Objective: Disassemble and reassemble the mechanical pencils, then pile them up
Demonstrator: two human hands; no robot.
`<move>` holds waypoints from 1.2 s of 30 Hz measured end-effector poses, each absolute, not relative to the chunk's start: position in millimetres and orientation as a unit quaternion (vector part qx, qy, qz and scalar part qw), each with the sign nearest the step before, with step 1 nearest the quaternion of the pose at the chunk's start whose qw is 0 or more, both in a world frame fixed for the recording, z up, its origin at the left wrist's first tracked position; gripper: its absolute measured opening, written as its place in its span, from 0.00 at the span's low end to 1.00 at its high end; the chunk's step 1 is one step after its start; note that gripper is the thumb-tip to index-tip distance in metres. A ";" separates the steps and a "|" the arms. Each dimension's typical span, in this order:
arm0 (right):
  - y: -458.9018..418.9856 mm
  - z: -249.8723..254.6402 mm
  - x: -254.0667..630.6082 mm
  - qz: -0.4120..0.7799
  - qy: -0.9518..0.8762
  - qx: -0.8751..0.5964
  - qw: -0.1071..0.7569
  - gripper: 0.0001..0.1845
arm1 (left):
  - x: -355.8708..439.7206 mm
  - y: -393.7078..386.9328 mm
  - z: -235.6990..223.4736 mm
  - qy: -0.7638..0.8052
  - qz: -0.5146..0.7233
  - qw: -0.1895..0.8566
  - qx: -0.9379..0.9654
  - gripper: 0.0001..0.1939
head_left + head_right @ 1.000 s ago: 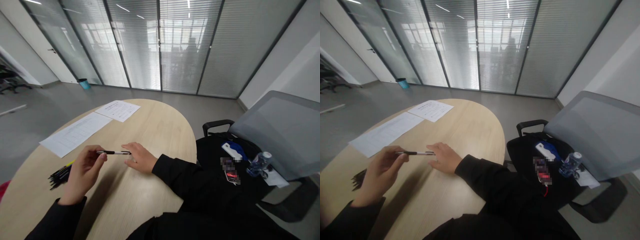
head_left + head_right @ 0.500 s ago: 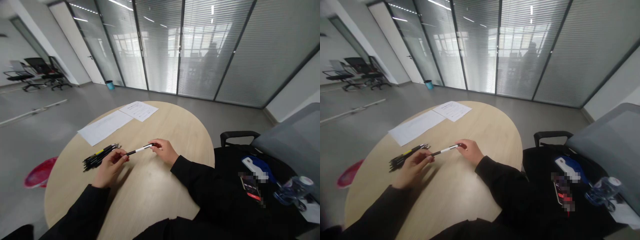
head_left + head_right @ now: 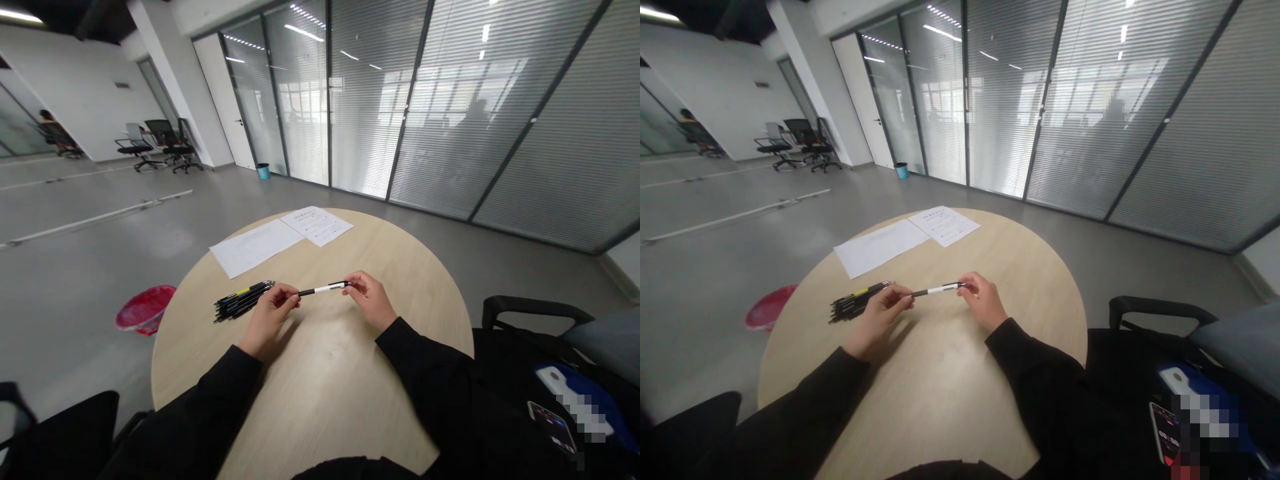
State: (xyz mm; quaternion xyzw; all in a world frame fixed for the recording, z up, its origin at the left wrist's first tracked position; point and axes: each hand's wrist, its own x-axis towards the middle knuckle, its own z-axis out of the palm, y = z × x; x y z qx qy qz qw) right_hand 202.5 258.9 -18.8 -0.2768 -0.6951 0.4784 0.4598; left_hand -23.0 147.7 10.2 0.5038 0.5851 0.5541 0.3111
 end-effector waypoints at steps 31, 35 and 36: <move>250.7 -26.4 215.8 0.481 -0.688 -0.317 0.442 0.08 | -22.9 133.6 -1.7 0.576 0.577 0.299 0.495 0.10; 250.1 -25.4 215.4 0.479 -0.689 -0.319 0.441 0.08 | -22.8 133.1 0.3 0.582 0.574 0.294 0.496 0.10; 249.9 -25.3 215.2 0.480 -0.688 -0.319 0.441 0.09 | -22.5 133.0 0.7 0.583 0.573 0.292 0.496 0.10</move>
